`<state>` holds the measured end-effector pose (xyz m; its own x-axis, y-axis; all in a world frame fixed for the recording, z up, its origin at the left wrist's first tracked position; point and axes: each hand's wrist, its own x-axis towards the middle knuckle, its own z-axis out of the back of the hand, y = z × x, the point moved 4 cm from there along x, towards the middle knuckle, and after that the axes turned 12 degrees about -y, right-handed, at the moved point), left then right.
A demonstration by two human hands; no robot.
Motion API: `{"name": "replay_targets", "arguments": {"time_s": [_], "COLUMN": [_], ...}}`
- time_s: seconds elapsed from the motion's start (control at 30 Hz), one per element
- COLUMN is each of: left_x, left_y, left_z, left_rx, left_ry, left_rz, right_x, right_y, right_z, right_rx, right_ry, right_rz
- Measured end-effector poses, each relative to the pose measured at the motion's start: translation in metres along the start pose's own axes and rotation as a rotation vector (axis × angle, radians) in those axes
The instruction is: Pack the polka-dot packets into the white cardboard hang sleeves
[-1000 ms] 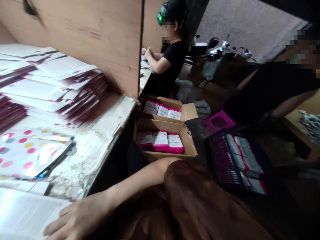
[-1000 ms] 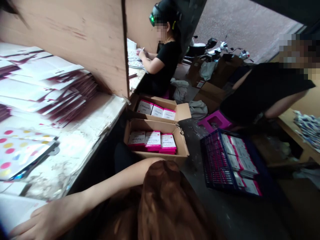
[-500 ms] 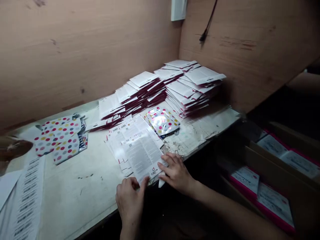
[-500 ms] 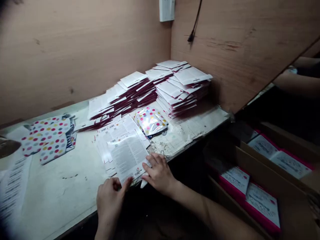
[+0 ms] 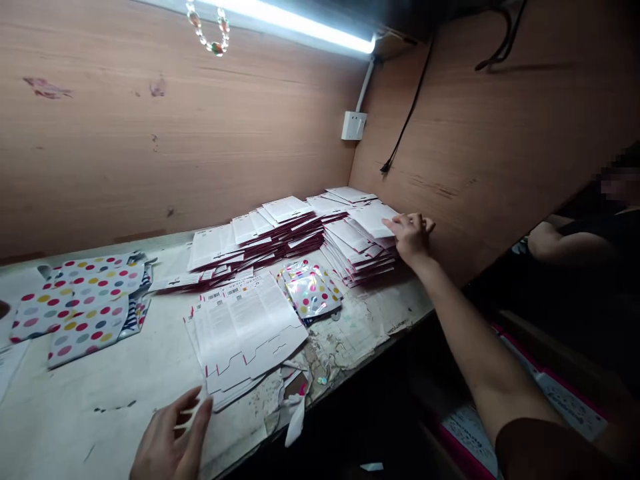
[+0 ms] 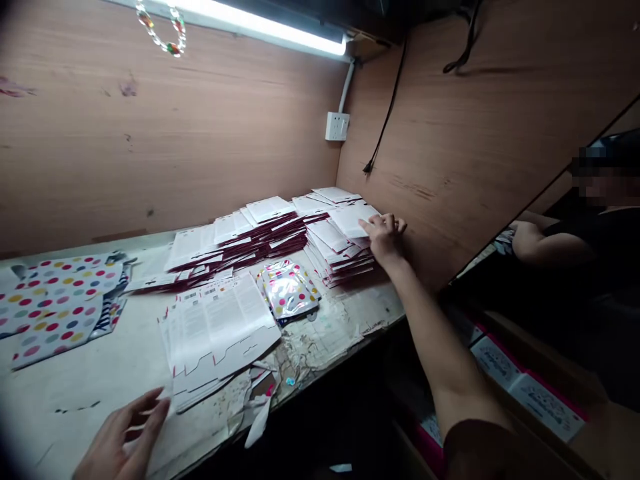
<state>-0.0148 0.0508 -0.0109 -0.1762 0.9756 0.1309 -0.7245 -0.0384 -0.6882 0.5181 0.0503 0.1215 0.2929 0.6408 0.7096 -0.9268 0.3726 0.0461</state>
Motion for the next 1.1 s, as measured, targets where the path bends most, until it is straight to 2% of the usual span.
{"name": "replay_targets", "arguments": {"time_s": [0.07, 0.13, 0.2, 0.27, 0.3, 0.37, 0.43, 0.5, 0.53, 0.6, 0.67, 0.73, 0.83, 0.9, 1.03, 1.1], "left_x": [0.007, 0.012, 0.019, 0.030, 0.035, 0.044, 0.049, 0.049, 0.048, 0.045, 0.045, 0.047, 0.047, 0.038, 0.003, -0.014], "left_y": [-0.010, -0.027, -0.042, -0.052, -0.054, -0.051, -0.045, -0.042, -0.043, -0.048, -0.054, -0.057, -0.058, -0.059, -0.062, -0.060], "left_z": [-0.016, -0.032, -0.047, -0.053, -0.054, -0.052, -0.046, -0.041, -0.040, -0.042, -0.049, -0.055, -0.057, -0.055, -0.046, -0.043], "left_rx": [0.078, 0.238, 0.393, 0.472, 0.468, 0.436, 0.404, 0.383, 0.366, 0.313, 0.230, 0.127, -0.098, -0.298, -0.632, -0.727], "left_ry": [-0.063, -0.139, -0.111, -0.108, -0.088, -0.057, -0.050, -0.085, -0.109, -0.139, -0.116, -0.074, -0.015, 0.040, 0.120, 0.127], "left_rz": [-0.106, -0.120, -0.064, -0.017, 0.005, 0.041, 0.061, 0.049, 0.033, -0.010, -0.036, -0.024, 0.018, 0.035, 0.038, 0.039], "right_x": [0.022, 0.024, 0.004, -0.038, -0.064, -0.119, -0.167, -0.203, -0.214, -0.226, -0.229, -0.231, -0.234, -0.234, -0.232, -0.232], "right_y": [-0.020, -0.012, 0.022, 0.071, 0.097, 0.152, 0.197, 0.233, 0.247, 0.268, 0.277, 0.280, 0.279, 0.276, 0.271, 0.272], "right_z": [-0.013, -0.015, -0.007, 0.008, 0.015, 0.023, 0.022, 0.013, 0.009, 0.001, -0.006, -0.009, -0.008, -0.004, 0.003, 0.005], "right_rx": [-0.002, 0.022, 0.106, 0.317, 0.485, 0.876, 1.207, 1.510, 1.641, 1.835, 1.923, 1.955, 2.025, 2.071, 2.141, 2.139], "right_ry": [0.075, 0.073, -0.008, -0.097, -0.090, 0.087, 0.336, 0.584, 0.664, 0.694, 0.636, 0.613, 0.657, 0.680, 0.706, 0.771], "right_rz": [-0.010, 0.016, 0.041, 0.050, 0.046, 0.010, -0.225, -0.621, -0.831, -1.187, -1.405, -1.508, -1.540, -1.554, -1.613, -1.639]}}
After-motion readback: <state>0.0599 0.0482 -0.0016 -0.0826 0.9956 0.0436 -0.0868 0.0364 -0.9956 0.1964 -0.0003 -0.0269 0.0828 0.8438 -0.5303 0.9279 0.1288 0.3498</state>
